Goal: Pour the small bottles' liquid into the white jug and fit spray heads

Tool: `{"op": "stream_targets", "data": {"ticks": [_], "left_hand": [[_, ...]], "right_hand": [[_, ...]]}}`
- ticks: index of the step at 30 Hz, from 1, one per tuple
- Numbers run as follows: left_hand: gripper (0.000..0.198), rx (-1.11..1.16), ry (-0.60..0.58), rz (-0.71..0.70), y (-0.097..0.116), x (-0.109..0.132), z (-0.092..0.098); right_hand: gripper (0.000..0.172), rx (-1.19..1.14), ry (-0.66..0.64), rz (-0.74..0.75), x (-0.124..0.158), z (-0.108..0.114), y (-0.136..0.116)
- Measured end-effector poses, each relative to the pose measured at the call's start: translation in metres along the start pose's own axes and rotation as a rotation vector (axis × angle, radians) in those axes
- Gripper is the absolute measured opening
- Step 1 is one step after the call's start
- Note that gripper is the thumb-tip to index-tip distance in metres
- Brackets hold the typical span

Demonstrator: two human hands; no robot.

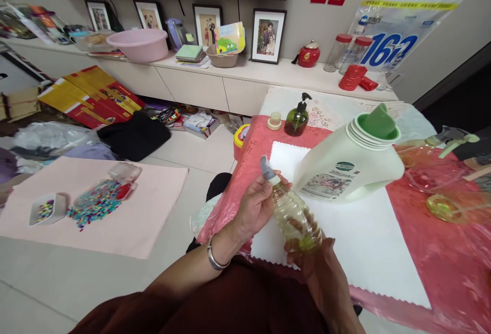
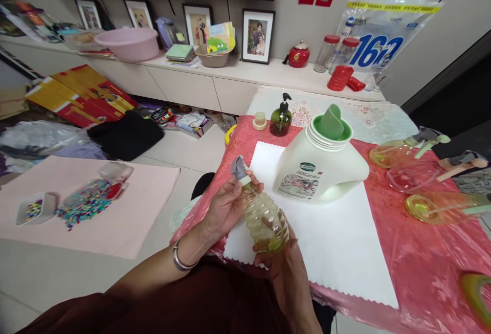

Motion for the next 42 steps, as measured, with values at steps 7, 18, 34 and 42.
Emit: {"op": "stream_targets", "data": {"ticks": [7, 18, 34, 42], "left_hand": [[0.037, -0.034, -0.009, 0.038, -0.001, 0.001, -0.004], [0.032, -0.071, 0.048, -0.012, 0.004, 0.001, -0.001], [0.037, -0.157, 0.051, -0.08, 0.049, -0.012, 0.0], [0.037, -0.421, 0.042, -0.37, 0.105, -0.089, -0.022]], "right_hand": [[0.086, 0.276, 0.113, 0.225, 0.002, 0.002, -0.014], [0.101, 0.542, 0.119, 0.389, 0.003, 0.01, -0.018], [0.064, 0.53, 0.102, 0.295, -0.007, 0.02, -0.021], [0.052, 0.605, 0.222, 0.535, -0.014, 0.046, -0.022]]}}
Point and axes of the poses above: each hand's wrist, its own x-axis away from the middle knuckle, its own z-axis out of the back of the hand, y = z × x, the point moved 6 cm from there along -x, towards the middle knuckle, and after that the axes turned 7 degrees about -x, right-handed, at the moved point
